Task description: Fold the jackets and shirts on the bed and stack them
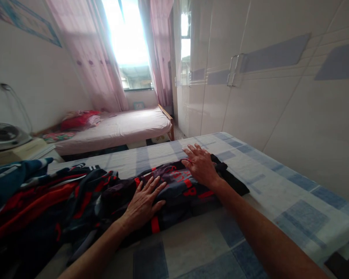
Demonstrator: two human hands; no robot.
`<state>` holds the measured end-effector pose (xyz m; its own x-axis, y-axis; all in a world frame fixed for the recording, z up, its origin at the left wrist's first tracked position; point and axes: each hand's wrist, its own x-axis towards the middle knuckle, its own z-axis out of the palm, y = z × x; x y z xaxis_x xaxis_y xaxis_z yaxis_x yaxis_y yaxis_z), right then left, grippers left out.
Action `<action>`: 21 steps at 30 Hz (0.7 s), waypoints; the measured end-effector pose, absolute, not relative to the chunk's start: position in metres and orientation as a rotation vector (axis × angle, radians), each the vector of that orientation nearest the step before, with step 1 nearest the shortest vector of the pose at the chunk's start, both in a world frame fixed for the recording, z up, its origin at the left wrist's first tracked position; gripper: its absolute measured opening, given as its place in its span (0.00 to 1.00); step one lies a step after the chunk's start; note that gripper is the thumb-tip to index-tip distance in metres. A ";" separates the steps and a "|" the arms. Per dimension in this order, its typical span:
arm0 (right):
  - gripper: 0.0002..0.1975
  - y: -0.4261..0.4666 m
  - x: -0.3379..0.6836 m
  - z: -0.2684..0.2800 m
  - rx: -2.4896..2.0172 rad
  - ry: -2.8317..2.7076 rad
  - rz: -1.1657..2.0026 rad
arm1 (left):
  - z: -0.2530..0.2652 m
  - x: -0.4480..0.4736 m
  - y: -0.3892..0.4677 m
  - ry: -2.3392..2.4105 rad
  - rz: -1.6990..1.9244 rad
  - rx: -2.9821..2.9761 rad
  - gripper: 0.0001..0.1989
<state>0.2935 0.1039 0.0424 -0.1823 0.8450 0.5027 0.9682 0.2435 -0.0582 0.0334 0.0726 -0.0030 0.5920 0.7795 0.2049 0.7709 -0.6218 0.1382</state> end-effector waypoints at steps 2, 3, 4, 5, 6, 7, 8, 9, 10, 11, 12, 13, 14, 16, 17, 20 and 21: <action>0.26 0.103 0.286 0.021 -1.722 -2.187 -0.290 | -0.001 0.031 0.071 1.372 0.383 2.727 0.29; 0.26 0.104 0.286 0.009 -1.773 -2.231 -0.231 | 0.001 0.029 0.070 1.362 0.375 2.705 0.29; 0.27 0.106 0.286 -0.003 -1.814 -2.268 -0.188 | 0.004 0.025 0.069 1.335 0.367 2.685 0.28; 0.27 0.107 0.288 -0.013 -1.838 -2.294 -0.171 | 0.007 0.020 0.069 1.307 0.373 2.665 0.27; 0.27 0.109 0.290 -0.020 -1.845 -2.311 -0.180 | 0.011 0.012 0.068 1.299 0.404 2.646 0.25; 0.27 0.110 0.292 -0.025 -1.839 -2.323 -0.206 | 0.016 0.002 0.069 1.331 0.463 2.629 0.23; 0.27 0.111 0.294 -0.028 -1.826 -2.333 -0.237 | 0.020 -0.011 0.070 1.413 0.548 2.614 0.22; 0.27 0.112 0.295 -0.029 -1.812 -2.339 -0.263 | 0.024 -0.026 0.071 1.551 0.649 2.597 0.21; 0.27 0.112 0.296 -0.029 -1.802 -2.341 -0.282 | 0.028 -0.041 0.073 1.728 0.744 2.572 0.21; 0.27 0.112 0.296 -0.028 -1.796 -2.339 -0.293 | 0.031 -0.058 0.075 1.920 0.816 2.531 0.21; 0.27 0.113 0.297 -0.028 -1.793 -2.334 -0.300 | 0.034 -0.074 0.077 2.099 0.849 2.469 0.22; 0.27 0.113 0.297 -0.027 -1.789 -2.331 -0.303 | 0.035 -0.088 0.079 2.245 0.846 2.386 0.24; 0.27 0.113 0.297 -0.028 -1.784 -2.331 -0.305 | 0.037 -0.101 0.081 2.350 0.825 2.282 0.26; 0.27 0.114 0.297 -0.029 -1.770 -2.334 -0.306 | 0.038 -0.119 0.085 2.417 0.832 2.008 0.31; 0.27 0.114 0.296 -0.029 -1.765 -2.334 -0.307 | 0.038 -0.125 0.087 2.385 0.888 1.843 0.32; 0.27 0.114 0.296 -0.030 -1.769 -2.315 -0.299 | 0.041 -0.133 0.092 2.176 1.084 1.455 0.24; 0.27 0.114 0.296 -0.029 -1.768 -2.315 -0.297 | 0.043 -0.134 0.093 2.106 1.133 1.386 0.20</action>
